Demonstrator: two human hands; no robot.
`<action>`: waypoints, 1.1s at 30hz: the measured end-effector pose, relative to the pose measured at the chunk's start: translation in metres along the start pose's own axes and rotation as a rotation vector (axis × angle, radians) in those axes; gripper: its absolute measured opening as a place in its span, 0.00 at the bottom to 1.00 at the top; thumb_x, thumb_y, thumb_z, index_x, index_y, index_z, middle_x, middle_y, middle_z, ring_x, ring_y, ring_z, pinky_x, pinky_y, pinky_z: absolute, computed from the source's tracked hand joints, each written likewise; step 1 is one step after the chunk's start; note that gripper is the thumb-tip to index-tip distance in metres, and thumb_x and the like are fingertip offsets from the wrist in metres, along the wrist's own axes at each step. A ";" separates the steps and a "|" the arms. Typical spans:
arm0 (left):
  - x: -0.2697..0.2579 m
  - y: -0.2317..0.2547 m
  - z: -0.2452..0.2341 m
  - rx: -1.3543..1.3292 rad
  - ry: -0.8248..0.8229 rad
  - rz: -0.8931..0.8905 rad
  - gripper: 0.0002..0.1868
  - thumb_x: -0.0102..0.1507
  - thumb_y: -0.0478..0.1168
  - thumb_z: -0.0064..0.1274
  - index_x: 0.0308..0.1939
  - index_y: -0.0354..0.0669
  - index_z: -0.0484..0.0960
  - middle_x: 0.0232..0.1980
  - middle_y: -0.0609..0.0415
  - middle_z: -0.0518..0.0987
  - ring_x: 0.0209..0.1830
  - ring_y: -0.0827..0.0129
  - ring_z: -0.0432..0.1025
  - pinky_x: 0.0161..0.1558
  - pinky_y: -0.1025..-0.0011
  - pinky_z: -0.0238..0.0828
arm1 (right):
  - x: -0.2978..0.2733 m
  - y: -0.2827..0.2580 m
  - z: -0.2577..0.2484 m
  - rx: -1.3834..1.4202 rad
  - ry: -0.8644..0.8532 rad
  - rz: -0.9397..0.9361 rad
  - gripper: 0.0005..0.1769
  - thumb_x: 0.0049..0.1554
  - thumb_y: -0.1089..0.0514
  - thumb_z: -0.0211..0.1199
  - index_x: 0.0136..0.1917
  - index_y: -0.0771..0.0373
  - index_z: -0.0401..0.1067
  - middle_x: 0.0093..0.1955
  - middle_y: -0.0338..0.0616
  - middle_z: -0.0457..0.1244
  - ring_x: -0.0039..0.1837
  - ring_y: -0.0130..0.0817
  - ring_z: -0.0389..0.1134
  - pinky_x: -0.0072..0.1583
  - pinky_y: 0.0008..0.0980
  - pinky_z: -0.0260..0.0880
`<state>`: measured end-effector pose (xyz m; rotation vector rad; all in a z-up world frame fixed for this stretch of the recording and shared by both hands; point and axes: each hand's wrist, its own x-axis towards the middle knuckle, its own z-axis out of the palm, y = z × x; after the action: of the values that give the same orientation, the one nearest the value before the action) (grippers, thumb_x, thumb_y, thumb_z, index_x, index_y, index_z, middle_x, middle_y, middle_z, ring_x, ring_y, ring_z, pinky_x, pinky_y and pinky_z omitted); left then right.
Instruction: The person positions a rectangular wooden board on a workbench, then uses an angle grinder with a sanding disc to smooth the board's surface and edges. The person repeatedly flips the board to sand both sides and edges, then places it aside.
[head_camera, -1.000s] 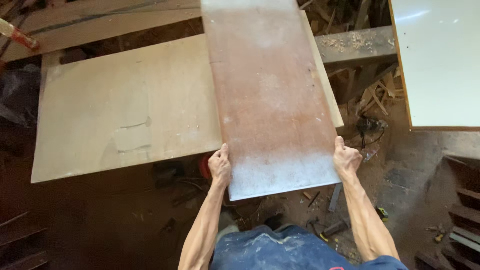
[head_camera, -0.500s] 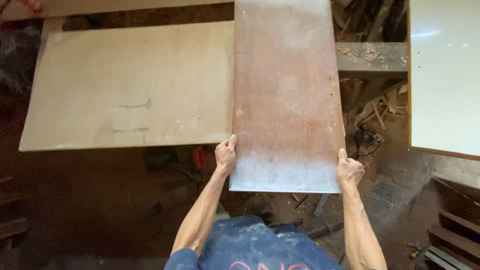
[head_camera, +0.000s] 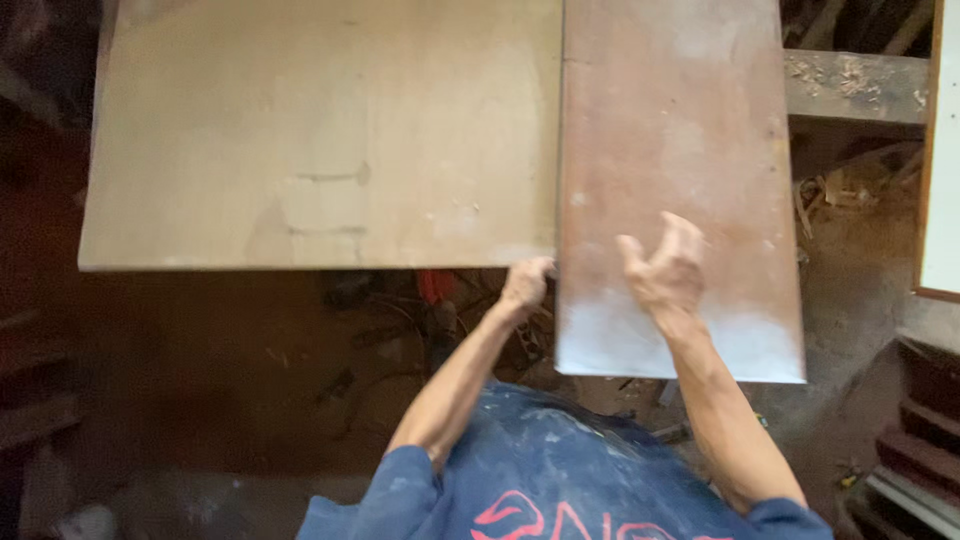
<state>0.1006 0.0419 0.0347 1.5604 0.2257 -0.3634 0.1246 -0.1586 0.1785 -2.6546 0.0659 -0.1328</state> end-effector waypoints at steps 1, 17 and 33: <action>0.005 0.000 -0.006 -0.024 -0.104 -0.027 0.25 0.65 0.46 0.36 0.49 0.35 0.86 0.50 0.41 0.85 0.49 0.59 0.77 0.54 0.66 0.72 | 0.015 -0.031 0.023 -0.041 0.006 -0.083 0.44 0.56 0.41 0.71 0.74 0.71 0.61 0.74 0.64 0.55 0.74 0.62 0.57 0.71 0.60 0.61; 0.259 -0.002 -0.078 -0.075 -0.178 0.009 0.21 0.67 0.47 0.43 0.32 0.35 0.84 0.28 0.42 0.81 0.26 0.61 0.75 0.29 0.59 0.72 | 0.117 -0.128 0.134 -0.541 -0.053 0.049 0.56 0.36 0.62 0.77 0.75 0.69 0.57 0.74 0.61 0.53 0.71 0.60 0.55 0.57 0.58 0.72; 0.610 0.132 -0.045 -0.989 -0.280 -0.069 0.32 0.64 0.65 0.59 0.57 0.42 0.86 0.44 0.53 0.84 0.23 0.72 0.60 0.18 0.75 0.52 | 0.125 -0.110 0.128 -0.574 0.031 -0.026 0.37 0.44 0.67 0.60 0.69 0.67 0.67 0.69 0.64 0.61 0.68 0.63 0.64 0.52 0.61 0.75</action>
<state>0.7185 0.0325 -0.0659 0.5224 0.1949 -0.4283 0.2653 -0.0112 0.1277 -3.2275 0.0904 -0.1862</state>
